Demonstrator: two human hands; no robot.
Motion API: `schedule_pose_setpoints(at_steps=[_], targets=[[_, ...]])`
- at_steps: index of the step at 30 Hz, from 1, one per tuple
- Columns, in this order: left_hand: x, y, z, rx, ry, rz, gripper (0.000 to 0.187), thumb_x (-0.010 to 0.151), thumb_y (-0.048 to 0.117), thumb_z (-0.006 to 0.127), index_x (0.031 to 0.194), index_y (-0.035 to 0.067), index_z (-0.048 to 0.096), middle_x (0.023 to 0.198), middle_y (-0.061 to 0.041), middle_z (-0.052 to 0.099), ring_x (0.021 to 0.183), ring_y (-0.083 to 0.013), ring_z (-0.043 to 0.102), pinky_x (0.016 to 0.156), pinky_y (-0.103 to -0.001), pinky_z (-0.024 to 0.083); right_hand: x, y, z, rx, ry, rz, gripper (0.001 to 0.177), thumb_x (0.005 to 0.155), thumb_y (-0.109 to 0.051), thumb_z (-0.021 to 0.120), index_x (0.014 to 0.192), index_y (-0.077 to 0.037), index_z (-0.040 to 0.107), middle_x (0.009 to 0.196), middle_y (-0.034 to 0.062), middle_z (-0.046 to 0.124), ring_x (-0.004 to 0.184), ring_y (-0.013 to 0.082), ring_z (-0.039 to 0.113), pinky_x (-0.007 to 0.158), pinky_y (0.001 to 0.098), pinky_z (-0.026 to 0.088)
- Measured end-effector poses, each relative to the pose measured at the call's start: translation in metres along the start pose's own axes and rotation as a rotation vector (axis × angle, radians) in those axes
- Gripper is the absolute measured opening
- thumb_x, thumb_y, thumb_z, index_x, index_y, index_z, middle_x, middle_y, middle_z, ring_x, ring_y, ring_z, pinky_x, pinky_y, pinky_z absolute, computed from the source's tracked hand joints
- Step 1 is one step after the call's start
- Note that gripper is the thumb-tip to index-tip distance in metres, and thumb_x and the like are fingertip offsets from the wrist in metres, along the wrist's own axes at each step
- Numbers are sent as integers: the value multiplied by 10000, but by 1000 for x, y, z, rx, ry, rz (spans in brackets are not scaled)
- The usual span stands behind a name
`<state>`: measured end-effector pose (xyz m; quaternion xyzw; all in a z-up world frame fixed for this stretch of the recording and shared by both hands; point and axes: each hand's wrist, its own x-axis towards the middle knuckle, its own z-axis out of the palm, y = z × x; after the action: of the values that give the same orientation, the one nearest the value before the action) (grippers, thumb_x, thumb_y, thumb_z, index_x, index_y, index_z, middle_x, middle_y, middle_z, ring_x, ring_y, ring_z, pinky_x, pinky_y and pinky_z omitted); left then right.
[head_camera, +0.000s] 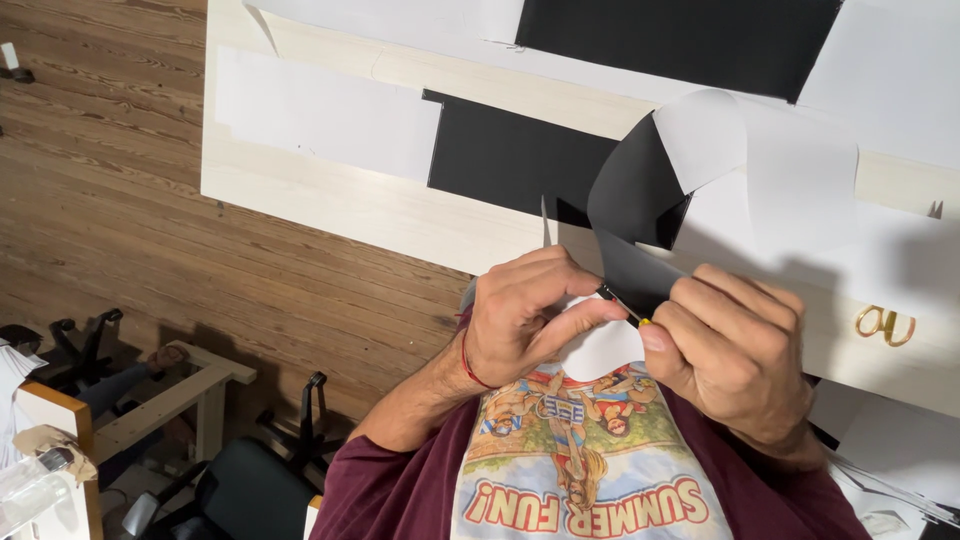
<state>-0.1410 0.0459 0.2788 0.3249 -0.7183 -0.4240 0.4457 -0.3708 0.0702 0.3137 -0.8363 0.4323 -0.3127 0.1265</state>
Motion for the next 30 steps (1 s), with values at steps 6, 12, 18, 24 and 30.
schedule_pose_setpoints(at_steps=[6, 12, 18, 24, 30], targets=[[1, 2, 4, -42, 0, -18, 223, 1112, 170, 801, 1037, -1, 680, 813, -84, 582, 723, -253, 473, 692, -397, 406, -6, 2, 9, -83, 10, -13, 529, 1235, -292, 412, 770, -48, 479, 760, 93, 394, 651, 330, 433, 606, 474, 347], [-6, -9, 14, -134, 96, -34, 97, 1065, 90, 873, 1009, 26, 826, 816, -118, 755, 679, -295, 685, 646, -375, 602, -14, 18, 35, 11, 161, -32, 584, 1260, -336, 447, 723, -127, 543, 688, 29, 382, 510, 280, 456, 468, 374, 455], [-2, -10, 10, -94, 67, -16, 111, 1064, 93, 873, 1019, 5, 822, 838, -146, 760, 710, -332, 718, 663, -405, 617, -10, 20, 47, 215, 281, 100, 627, 1277, -353, 374, 711, -143, 545, 680, 39, 476, 549, 294, 502, 535, 406, 487], [2, -11, 0, -92, 7, -16, 127, 1099, 123, 831, 1089, 5, 786, 817, -132, 666, 754, -347, 677, 705, -415, 591, 24, 29, 32, 847, 91, 97, 514, 1284, -523, 335, 953, -129, 349, 1320, 237, 727, 1243, 328, 645, 1046, 355, 458], [1, -13, -9, 32, 76, -24, 221, 1064, 151, 864, 1203, 11, 765, 881, -124, 653, 778, -310, 690, 708, -427, 585, -9, 60, 67, 1149, -16, 75, 351, 1184, -56, 607, 963, -151, 351, 889, 82, 534, 886, 266, 585, 1062, 495, 515]])
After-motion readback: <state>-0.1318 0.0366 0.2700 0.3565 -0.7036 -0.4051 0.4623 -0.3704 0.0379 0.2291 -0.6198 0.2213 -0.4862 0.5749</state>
